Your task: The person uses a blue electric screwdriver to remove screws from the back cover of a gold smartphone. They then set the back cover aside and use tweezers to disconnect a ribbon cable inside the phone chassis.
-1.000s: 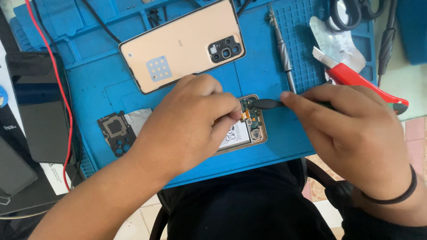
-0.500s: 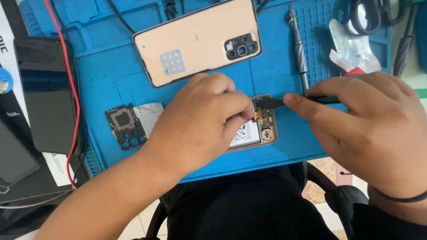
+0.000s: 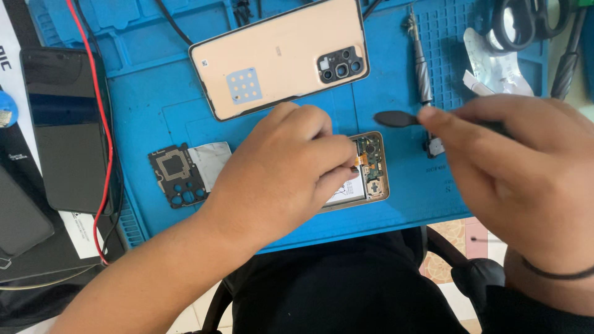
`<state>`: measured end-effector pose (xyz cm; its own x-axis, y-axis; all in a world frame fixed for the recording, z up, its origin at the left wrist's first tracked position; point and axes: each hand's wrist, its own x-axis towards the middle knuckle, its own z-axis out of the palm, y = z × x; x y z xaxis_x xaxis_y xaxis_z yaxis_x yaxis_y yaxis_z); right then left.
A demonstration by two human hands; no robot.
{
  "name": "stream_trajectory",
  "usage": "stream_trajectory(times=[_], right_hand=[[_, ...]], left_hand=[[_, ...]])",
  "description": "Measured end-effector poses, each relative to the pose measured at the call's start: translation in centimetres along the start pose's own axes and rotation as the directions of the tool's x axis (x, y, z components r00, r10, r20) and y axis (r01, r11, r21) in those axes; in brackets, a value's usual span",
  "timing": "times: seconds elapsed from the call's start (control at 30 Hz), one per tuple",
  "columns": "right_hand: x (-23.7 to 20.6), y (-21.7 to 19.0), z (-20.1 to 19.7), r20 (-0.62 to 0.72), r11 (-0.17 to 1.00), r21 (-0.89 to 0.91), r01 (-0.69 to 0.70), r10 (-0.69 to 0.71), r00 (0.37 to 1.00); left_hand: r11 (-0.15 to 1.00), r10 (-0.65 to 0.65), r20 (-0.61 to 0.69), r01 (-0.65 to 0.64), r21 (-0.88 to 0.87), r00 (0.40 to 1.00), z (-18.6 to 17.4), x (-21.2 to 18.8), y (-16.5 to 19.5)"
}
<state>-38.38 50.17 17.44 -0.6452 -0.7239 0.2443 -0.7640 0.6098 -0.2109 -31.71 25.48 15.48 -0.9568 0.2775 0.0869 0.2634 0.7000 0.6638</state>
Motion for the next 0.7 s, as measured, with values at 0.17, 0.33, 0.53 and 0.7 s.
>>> stream_trajectory(times=[0.17, 0.33, 0.53, 0.7], right_hand=[[-1.9, -1.8, 0.3, -0.005, 0.945, 0.201, -0.258, 0.264, 0.964], [-2.4, -4.0, 1.2, -0.035, 0.910, 0.203, -0.361, 0.375, 0.926], [-2.7, -5.7, 2.0, -0.073, 0.864, 0.313, -0.396, 0.437, 0.896], [-2.7, -5.7, 2.1, -0.092, 0.891, 0.258, -0.374, 0.408, 0.908]], left_hand=[[0.996, 0.068, -0.022, -0.066, 0.062, 0.997, 0.1, -0.2, -0.3], [0.997, 0.039, -0.019, -0.038, 0.074, 0.999, 0.2, -0.3, -0.2], [1.000, -0.009, -0.094, 0.011, 0.014, 0.995, 0.8, -0.1, -0.4], [0.999, -0.040, -0.112, 0.040, -0.007, 0.993, 1.0, -0.3, -0.4]])
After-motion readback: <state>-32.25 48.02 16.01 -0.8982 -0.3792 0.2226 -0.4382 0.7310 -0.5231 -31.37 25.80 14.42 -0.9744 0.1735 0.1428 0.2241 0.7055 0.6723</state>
